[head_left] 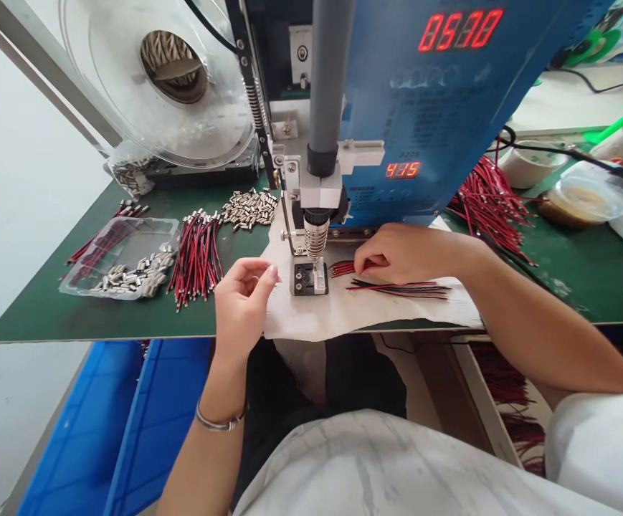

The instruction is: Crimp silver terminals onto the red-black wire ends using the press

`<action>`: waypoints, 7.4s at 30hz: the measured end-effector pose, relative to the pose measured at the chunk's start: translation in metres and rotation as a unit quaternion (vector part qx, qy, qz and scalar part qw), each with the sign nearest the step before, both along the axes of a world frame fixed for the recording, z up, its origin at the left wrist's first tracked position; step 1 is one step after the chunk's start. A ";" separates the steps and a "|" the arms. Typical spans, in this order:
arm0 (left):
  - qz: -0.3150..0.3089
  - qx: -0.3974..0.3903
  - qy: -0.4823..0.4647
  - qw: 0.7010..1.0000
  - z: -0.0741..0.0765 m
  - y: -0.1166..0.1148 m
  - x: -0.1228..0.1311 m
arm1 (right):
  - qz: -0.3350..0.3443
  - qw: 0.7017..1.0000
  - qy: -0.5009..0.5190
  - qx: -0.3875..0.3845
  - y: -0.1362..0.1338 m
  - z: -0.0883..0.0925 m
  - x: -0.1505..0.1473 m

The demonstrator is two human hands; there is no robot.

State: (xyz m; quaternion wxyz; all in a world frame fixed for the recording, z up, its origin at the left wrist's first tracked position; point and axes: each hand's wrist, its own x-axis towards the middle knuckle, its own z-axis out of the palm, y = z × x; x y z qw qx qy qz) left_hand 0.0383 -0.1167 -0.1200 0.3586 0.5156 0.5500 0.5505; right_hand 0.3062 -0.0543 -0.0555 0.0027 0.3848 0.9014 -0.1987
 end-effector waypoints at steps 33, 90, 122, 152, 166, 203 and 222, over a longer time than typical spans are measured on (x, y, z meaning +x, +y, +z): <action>0.003 0.002 0.008 1.000 0.001 -0.001 0.001 | -0.041 0.987 -0.003 0.153 0.004 -0.006 0.000; -0.041 -0.034 -0.064 0.997 0.006 -0.003 0.031 | 0.017 0.976 0.156 -0.148 -0.001 0.002 0.005; -0.047 -0.033 -0.074 0.996 0.003 -0.002 0.029 | -0.078 0.947 0.308 -0.042 -0.013 -0.022 -0.029; -0.038 -0.037 -0.035 0.998 0.005 -0.003 0.032 | -0.053 0.953 0.295 0.040 -0.016 -0.023 -0.030; -0.025 -0.030 -0.027 0.999 0.004 -0.003 0.034 | -0.029 0.948 0.304 0.086 -0.016 -0.024 -0.030; -0.019 -0.016 -0.017 1.000 0.004 -0.002 0.035 | -0.018 0.955 0.275 0.112 -0.017 -0.021 -0.029; -0.016 -0.018 -0.016 1.000 0.004 -0.003 0.036 | -0.052 0.954 0.286 0.068 -0.018 -0.021 -0.031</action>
